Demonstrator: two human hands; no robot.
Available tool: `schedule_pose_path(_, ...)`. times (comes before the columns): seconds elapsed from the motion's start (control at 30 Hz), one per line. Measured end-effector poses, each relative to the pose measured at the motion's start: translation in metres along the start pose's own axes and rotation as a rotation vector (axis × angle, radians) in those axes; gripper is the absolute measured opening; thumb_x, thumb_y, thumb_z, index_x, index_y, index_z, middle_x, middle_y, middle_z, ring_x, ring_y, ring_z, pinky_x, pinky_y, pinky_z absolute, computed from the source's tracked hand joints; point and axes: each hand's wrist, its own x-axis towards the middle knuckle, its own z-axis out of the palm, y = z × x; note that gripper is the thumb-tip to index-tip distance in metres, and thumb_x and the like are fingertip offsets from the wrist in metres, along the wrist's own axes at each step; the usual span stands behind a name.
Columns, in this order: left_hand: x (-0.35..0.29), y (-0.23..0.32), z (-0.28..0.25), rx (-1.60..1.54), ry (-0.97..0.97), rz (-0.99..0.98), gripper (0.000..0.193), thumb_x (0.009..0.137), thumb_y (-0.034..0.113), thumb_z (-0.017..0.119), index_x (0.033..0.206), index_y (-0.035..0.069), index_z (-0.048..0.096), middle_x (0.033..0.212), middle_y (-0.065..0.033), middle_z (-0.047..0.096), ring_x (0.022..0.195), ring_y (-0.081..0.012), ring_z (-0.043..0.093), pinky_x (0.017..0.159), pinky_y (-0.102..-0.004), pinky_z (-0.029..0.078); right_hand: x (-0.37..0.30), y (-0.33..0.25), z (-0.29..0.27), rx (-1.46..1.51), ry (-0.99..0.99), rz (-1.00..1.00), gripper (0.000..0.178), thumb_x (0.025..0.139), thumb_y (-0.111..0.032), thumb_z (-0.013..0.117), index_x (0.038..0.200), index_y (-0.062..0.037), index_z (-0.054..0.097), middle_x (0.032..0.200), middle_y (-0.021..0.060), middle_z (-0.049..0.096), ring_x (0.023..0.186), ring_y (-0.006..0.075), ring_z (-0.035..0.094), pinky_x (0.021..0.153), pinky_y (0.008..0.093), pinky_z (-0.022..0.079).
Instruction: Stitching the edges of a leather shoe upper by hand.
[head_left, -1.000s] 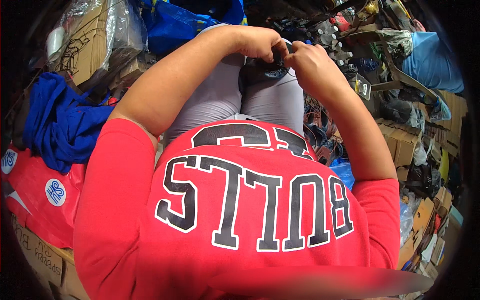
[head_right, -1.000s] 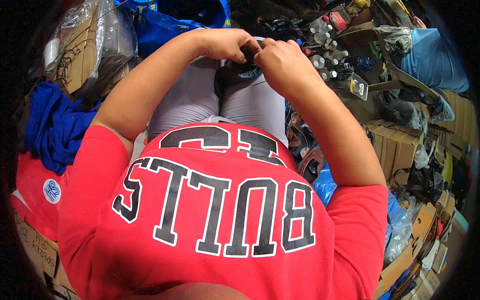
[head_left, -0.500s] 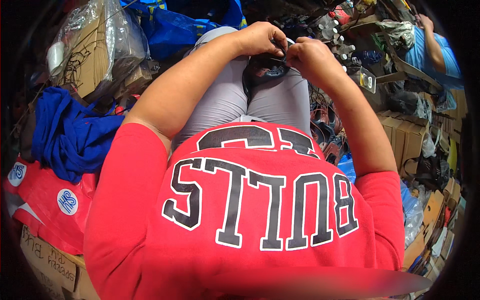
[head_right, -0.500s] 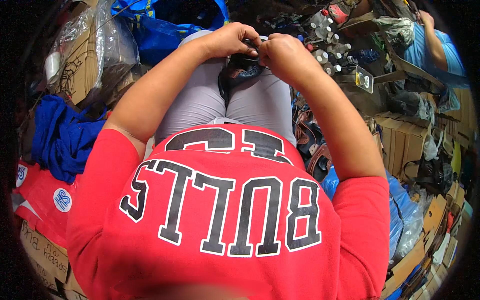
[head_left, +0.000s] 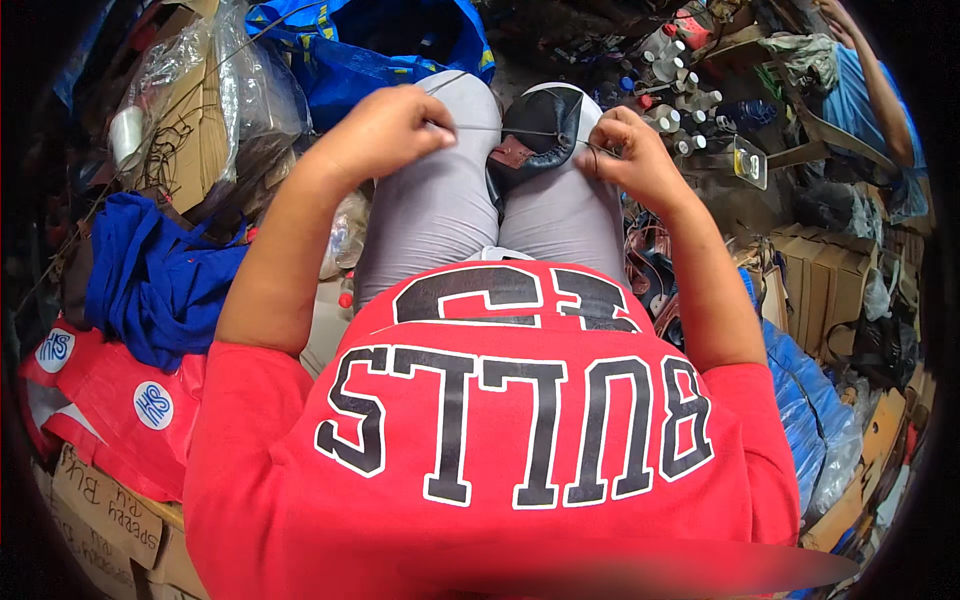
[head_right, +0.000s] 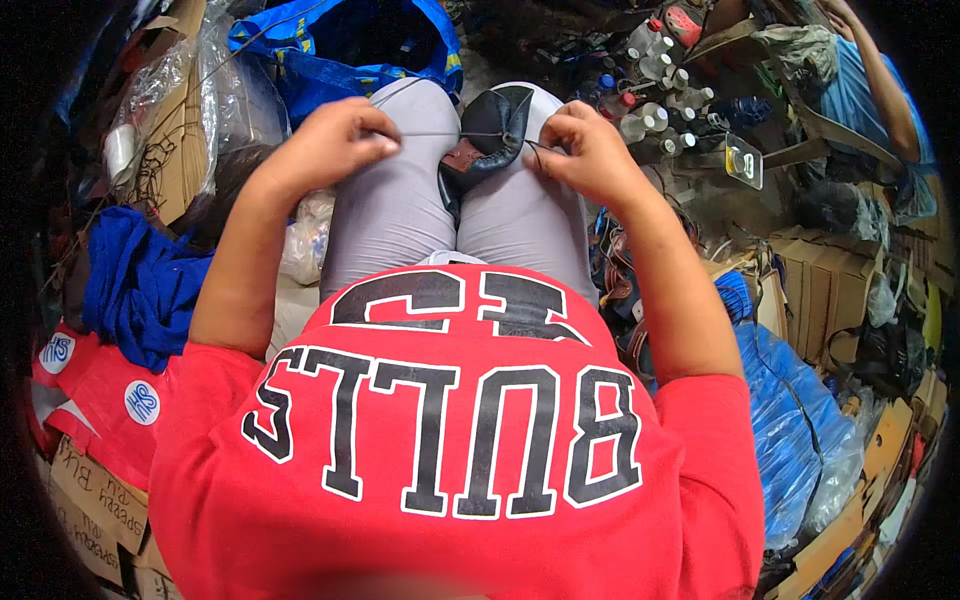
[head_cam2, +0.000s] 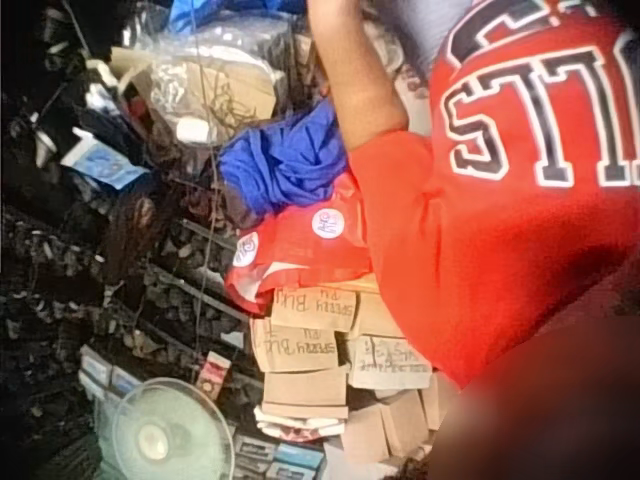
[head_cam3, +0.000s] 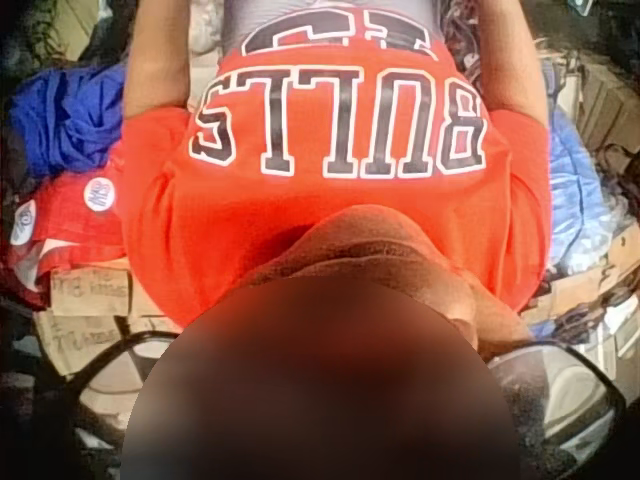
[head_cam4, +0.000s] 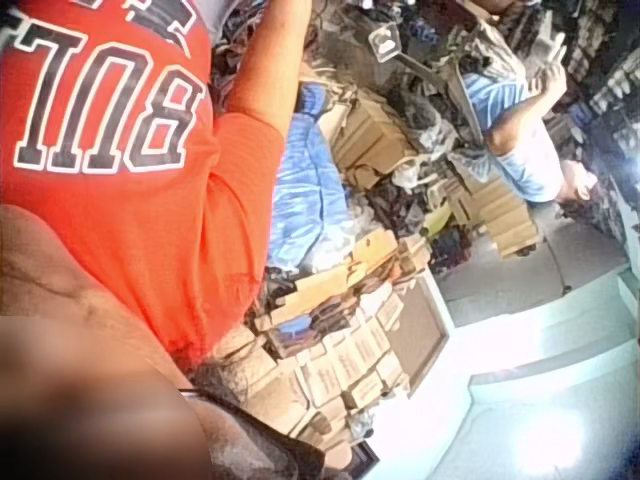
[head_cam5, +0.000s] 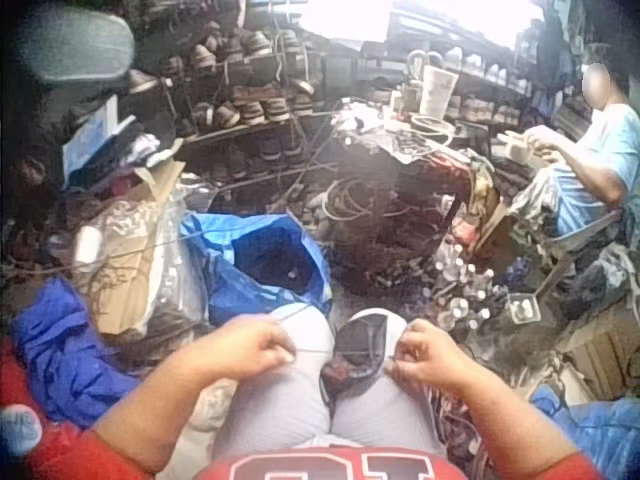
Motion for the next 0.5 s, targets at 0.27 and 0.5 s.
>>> schedule_pose_path(0.27,0.054,0.034,0.034,-1.254,0.237,0.196,0.04,0.096,0.037,0.041,0.075,0.006,0.055,0.074,-0.007,0.054,0.09,-0.0232,0.06,0.089,-0.0381,0.042,0.031,0.008,0.012,1.688,0.584,0.499,0.037,0.096,-0.037,0.04,0.087,-0.0047,0.056,0.081,0.0079,0.057,0.074,0.0221,0.056,0.078,0.0384,0.045)
schedule_pose_path(0.5,0.068,0.031,0.036,-1.667,0.167,-0.165,0.049,0.095,0.034,0.046,0.053,0.016,0.028,0.046,0.0031,0.023,0.042,-0.0098,0.021,0.052,-0.0284,0.029,-0.004,0.006,0.004,1.763,0.273,0.466,0.042,0.097,-0.032,0.038,0.06,-0.0129,0.034,0.051,-0.0027,0.026,0.044,0.0106,0.021,0.053,0.0273,0.027)
